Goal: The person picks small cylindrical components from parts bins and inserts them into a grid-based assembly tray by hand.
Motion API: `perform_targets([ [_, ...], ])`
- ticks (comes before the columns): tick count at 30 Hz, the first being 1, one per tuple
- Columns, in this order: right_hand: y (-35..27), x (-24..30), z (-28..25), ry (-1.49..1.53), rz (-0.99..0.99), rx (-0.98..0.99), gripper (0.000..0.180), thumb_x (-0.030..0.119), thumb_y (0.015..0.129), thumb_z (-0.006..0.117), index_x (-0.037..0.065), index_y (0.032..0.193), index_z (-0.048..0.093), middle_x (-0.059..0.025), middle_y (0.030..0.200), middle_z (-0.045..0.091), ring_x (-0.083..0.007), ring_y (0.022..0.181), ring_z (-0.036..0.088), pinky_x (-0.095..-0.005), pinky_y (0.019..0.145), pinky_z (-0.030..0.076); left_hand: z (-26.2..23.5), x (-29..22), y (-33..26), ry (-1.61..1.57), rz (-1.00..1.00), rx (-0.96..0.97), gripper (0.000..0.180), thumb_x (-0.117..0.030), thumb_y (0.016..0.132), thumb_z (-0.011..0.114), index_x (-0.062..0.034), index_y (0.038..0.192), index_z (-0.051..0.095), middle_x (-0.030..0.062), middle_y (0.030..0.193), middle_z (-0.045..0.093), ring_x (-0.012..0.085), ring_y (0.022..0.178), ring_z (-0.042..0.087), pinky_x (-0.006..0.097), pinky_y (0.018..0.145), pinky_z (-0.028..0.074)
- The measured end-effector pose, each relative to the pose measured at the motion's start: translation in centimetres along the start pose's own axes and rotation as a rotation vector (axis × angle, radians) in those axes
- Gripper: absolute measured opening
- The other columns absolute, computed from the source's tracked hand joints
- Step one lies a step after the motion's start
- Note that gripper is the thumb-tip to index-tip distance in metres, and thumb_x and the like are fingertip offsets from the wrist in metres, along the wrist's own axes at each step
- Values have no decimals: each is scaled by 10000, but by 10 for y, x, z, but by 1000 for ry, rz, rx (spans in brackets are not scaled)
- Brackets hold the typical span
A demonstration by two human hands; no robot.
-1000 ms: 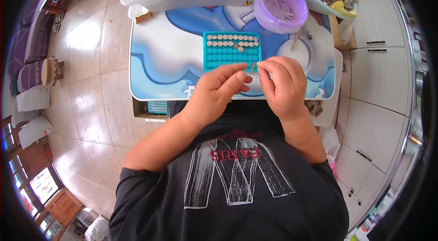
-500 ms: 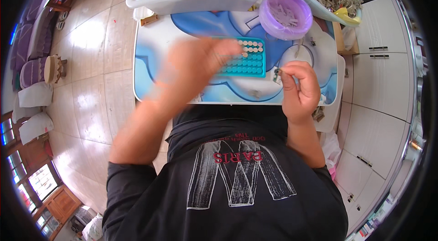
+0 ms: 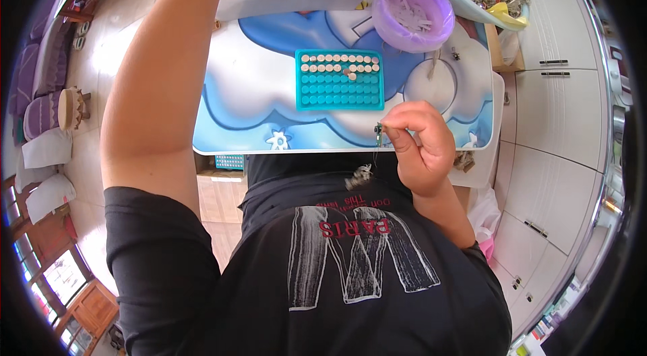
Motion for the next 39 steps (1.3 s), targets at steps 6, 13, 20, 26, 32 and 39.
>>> perform_targets([
  [6,-1,-3,3,-58,-3,32,86,-24,788,641,3,857,598,-110,832,613,-217,712,578,-284,647,457,-24,45,-27,-1038,-240,-318,185,-154,788,618,23,824,658,129,726,648,186,660,638,352,638,516],
  [13,2,1,12,-63,-123,15,101,-18,782,628,33,858,584,-99,872,624,-246,775,577,-325,722,449,23,-54,-173,-1600,-102,193,185,-210,892,573,-26,880,559,97,842,654,155,718,629,279,652,514],
  [20,-8,-2,38,-120,-118,94,109,-12,773,629,38,854,576,-90,849,636,-270,788,587,-358,734,453,77,-115,-290,-2163,-586,710,139,-148,919,551,-28,973,506,48,858,605,129,740,633,272,618,570],
  [26,-16,-20,42,-14,25,55,116,-10,771,644,33,867,594,-88,867,616,-249,794,580,-324,704,455,84,-121,-301,-2428,-600,851,301,-137,922,538,-34,1203,508,78,998,626,165,848,647,272,642,576],
  [32,-4,-10,35,-151,-60,-11,108,-9,748,676,27,839,631,-86,881,581,-213,795,560,-290,667,456,79,-127,-304,-2474,-514,895,324,-130,920,537,-44,1232,524,96,1039,626,194,901,643,282,685,573],
  [39,-3,-3,35,-269,-114,4,148,3,703,697,61,829,646,-53,848,588,-215,761,552,-315,660,426,78,-128,-306,-2464,-518,912,364,-157,924,536,-35,1265,502,108,1054,626,196,913,641,298,717,568],
])
Point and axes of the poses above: each hand's wrist, its own y-axis towards the middle knuckle, its own z-axis out of the palm, x = y × z, the point moved 10 cm from there along y, towards the middle knuckle
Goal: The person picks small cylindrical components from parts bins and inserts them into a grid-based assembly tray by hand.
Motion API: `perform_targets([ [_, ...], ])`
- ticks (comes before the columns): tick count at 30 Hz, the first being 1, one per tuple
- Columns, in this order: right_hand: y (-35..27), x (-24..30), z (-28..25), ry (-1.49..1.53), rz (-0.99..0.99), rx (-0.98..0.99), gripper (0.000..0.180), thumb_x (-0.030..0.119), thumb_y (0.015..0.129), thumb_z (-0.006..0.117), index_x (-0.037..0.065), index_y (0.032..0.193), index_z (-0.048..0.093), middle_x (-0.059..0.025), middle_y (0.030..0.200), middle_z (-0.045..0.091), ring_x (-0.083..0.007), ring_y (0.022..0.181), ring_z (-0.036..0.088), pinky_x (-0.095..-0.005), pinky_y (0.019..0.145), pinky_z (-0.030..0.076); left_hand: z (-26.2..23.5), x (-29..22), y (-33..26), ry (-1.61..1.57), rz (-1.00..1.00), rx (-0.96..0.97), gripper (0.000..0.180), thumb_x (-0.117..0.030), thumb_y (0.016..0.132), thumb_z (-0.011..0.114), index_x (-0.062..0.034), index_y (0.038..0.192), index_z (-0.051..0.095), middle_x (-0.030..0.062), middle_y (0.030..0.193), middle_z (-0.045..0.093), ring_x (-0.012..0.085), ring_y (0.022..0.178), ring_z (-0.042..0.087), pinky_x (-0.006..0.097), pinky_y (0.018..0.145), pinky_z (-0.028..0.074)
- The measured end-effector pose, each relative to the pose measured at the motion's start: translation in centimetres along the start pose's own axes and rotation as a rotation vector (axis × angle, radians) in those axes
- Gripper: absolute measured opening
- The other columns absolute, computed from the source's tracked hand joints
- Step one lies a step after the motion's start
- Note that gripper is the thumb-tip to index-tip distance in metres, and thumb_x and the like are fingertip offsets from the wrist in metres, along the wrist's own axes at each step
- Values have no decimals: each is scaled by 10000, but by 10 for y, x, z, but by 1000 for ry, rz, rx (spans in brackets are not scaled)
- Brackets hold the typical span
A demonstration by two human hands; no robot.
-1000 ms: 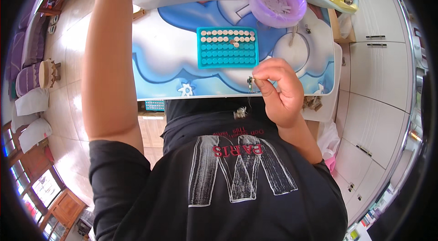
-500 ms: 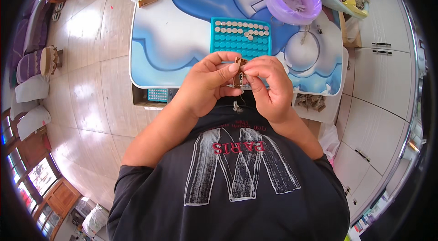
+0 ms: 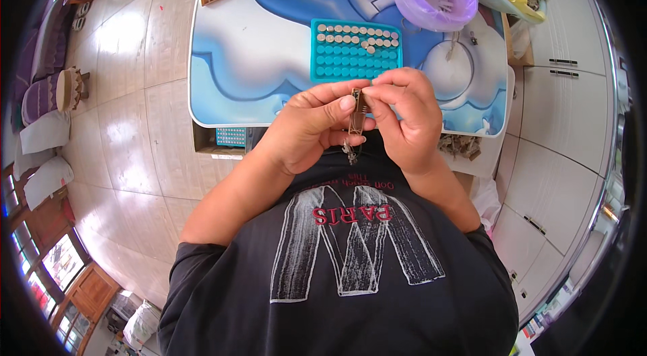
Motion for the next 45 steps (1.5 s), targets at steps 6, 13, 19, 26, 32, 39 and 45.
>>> perform_targets([
  [6,5,11,4,-157,-117,84,148,48,682,712,90,806,643,-15,824,589,-215,747,551,-334,662,398,-2,-5,-3,159,-3,-107,370,-176,917,552,-13,1247,515,97,1011,644,186,887,649,289,708,562],
  [13,2,1,9,-25,29,180,220,65,682,719,68,883,631,-61,881,610,-254,794,573,-350,697,434,-4,-4,-5,165,-23,-145,318,-189,925,545,-21,1195,556,82,1007,640,152,862,644,268,706,555],
  [19,-2,-4,11,54,89,239,319,71,671,732,50,967,614,-98,929,618,-276,835,589,-350,725,461,-3,-4,-5,171,-18,-151,340,-199,924,545,-9,1206,539,105,1058,630,160,887,645,278,723,561],
  [26,0,-4,8,89,76,189,210,26,695,708,43,880,609,-84,846,620,-256,765,594,-341,670,460,-1,-1,-4,174,-31,-118,332,-197,927,540,-9,1200,546,85,989,643,158,870,644,285,724,558],
  [32,1,-12,9,50,175,193,113,-4,734,668,42,815,602,-81,794,600,-250,712,584,-319,621,452,0,-1,-3,285,-23,-205,288,-162,935,529,-11,1178,564,45,944,633,125,853,623,266,716,540],
  [39,-2,-1,4,-35,69,100,128,57,724,696,56,791,586,-79,739,580,-257,646,551,-350,603,419,-8,-2,0,151,59,-183,237,-126,923,545,-10,1130,548,61,1006,618,142,898,614,277,775,522],
  [45,-12,6,20,-45,50,212,191,43,686,707,80,784,547,-41,702,582,-247,631,554,-358,584,388,-18,-14,-4,117,148,-316,204,-132,925,544,-38,1105,536,84,1002,632,164,902,623,279,777,510],
])
Point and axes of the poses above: each hand's wrist, its own y-axis towards the middle knuckle, its own z-axis out of the palm, x = y × z, the point moved 10 cm from there along y, towards the middle knuckle
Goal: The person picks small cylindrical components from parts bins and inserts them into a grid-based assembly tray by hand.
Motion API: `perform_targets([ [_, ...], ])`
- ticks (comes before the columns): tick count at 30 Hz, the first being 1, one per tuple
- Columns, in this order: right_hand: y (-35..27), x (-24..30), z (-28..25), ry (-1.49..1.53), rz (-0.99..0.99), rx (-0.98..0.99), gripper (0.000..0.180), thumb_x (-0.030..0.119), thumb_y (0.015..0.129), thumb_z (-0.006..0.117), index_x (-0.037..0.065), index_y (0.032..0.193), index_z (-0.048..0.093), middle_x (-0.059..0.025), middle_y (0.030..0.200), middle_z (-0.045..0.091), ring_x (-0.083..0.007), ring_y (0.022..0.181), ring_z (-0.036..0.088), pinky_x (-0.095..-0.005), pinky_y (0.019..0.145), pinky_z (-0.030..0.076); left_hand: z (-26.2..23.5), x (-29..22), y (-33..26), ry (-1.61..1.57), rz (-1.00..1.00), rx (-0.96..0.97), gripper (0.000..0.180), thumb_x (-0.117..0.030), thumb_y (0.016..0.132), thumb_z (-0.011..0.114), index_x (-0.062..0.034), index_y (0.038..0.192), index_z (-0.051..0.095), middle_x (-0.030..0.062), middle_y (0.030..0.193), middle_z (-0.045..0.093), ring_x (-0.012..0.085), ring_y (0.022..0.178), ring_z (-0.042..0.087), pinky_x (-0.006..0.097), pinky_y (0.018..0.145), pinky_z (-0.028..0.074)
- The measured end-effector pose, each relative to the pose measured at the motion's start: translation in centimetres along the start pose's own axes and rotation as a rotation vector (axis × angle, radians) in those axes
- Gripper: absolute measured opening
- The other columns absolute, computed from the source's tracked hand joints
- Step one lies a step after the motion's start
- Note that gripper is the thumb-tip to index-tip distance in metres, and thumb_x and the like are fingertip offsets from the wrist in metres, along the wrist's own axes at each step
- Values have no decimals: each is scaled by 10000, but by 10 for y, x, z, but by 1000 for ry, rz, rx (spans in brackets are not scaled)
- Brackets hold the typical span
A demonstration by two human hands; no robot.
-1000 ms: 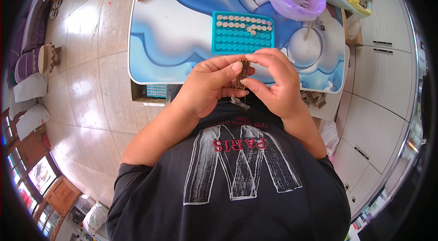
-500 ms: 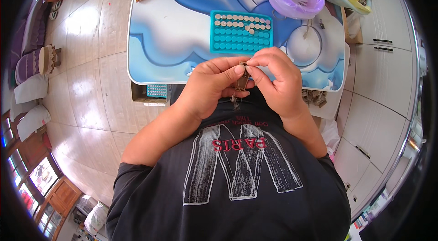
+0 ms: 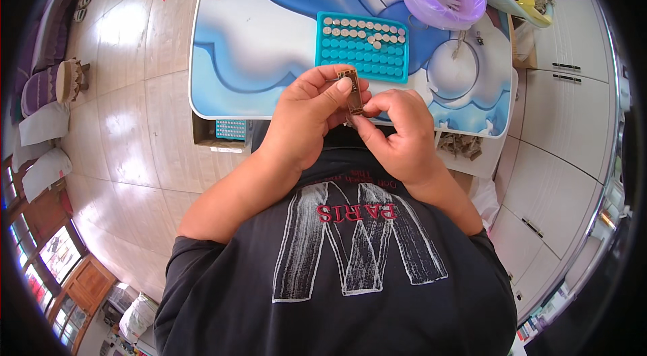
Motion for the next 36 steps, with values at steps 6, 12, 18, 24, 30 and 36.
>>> perform_targets([
  [6,-7,-11,2,138,126,-47,189,-36,691,660,68,793,539,-50,707,592,-254,640,560,-349,599,405,0,-5,-2,24,38,2,265,-179,930,543,-30,1147,517,108,1059,619,173,940,618,290,796,509],
  [12,-7,-11,3,116,115,-44,191,-39,690,662,69,793,543,-49,704,597,-251,634,560,-346,598,407,0,-6,-3,28,49,-3,264,-181,929,545,-37,1150,519,107,1061,619,172,942,617,291,802,508],
  [18,-6,-10,7,134,119,-11,179,2,690,700,81,821,608,-40,705,602,-235,620,557,-339,598,403,-2,-4,-2,26,34,7,263,-180,929,545,-38,1149,520,104,1056,621,173,938,620,289,797,515],
  [24,-2,-2,13,53,6,83,196,66,702,712,93,883,640,-33,692,617,-217,603,570,-332,593,393,-6,-4,-2,4,50,-9,253,-168,930,540,-32,1144,523,108,1041,622,169,931,621,277,777,524],
  [30,-3,-4,21,19,11,150,199,140,726,712,104,910,646,-37,689,628,-210,621,596,-328,589,396,-10,2,-3,12,17,-14,264,-167,928,545,-17,1146,528,118,1023,630,163,882,629,272,731,535],
  [36,6,-17,20,143,46,224,162,168,761,697,88,900,669,-61,716,646,-241,633,604,-334,612,438,-22,14,3,-20,-32,-22,267,-139,930,539,25,1140,548,107,977,625,167,826,631,270,720,540],
])
Point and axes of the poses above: each hand's wrist, its own y-axis towards the middle knuckle, its own z-axis out of the palm, x = y × z, the point moved 10 cm from there along y, towards the middle knuckle
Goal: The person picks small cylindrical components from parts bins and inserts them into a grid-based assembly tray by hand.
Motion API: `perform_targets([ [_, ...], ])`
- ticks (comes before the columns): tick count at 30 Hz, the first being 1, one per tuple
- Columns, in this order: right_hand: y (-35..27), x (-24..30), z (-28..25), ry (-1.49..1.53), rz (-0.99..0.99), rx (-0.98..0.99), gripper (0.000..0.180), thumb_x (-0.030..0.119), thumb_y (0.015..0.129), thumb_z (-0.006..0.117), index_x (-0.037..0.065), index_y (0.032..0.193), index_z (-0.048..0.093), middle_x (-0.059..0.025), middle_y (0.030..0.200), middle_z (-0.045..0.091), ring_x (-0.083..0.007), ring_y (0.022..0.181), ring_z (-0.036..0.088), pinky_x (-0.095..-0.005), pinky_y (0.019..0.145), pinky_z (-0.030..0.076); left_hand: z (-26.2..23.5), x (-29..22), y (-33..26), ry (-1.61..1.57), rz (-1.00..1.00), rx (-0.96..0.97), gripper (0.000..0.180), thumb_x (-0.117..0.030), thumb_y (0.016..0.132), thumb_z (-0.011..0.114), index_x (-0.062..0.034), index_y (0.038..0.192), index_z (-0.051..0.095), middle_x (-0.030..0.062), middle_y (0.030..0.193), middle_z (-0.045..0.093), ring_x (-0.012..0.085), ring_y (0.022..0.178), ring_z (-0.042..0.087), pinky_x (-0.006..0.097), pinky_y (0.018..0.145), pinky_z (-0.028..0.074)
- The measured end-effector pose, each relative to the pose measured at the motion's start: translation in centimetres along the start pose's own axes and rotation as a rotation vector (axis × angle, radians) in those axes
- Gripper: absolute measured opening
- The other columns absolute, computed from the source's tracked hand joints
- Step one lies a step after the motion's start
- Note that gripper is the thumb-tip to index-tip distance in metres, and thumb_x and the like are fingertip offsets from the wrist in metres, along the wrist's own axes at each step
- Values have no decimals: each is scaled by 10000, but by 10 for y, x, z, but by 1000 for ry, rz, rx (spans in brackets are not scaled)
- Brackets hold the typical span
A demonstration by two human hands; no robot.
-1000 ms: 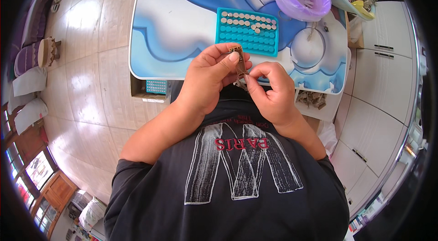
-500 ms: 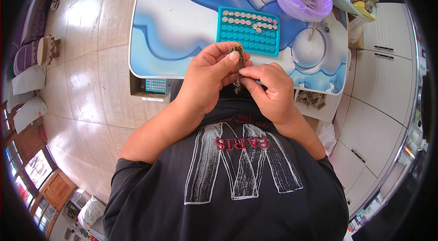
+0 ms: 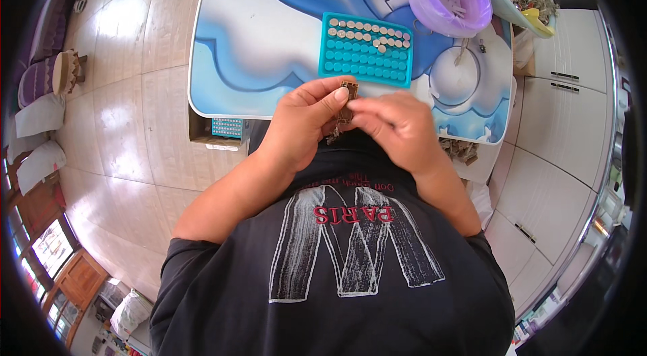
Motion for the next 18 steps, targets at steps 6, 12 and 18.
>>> perform_targets([
  [6,25,-34,-47,-381,-1,-380,159,79,726,701,90,884,687,-43,752,589,-226,665,569,-326,592,456,6,-2,2,32,1,21,333,-182,930,541,9,1203,538,118,997,629,173,852,630,297,779,535],
  [12,32,-31,-35,-587,-153,-346,160,63,665,731,97,810,674,-26,771,562,-210,706,561,-331,582,447,6,-4,5,17,-25,13,357,-191,943,518,13,1236,507,113,1009,624,178,865,626,303,795,528],
  [18,20,-4,-29,-357,-185,-364,159,70,637,748,63,737,625,-45,765,556,-231,697,552,-336,588,438,4,-3,6,-5,-38,9,326,-178,948,506,15,1210,523,102,1000,627,171,870,625,307,809,525],
])
Point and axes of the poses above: each hand's wrist, its own y-axis towards the middle knuckle, its own z-axis out of the palm, x = y × z, the point moved 10 cm from there along y, towards the middle knuckle
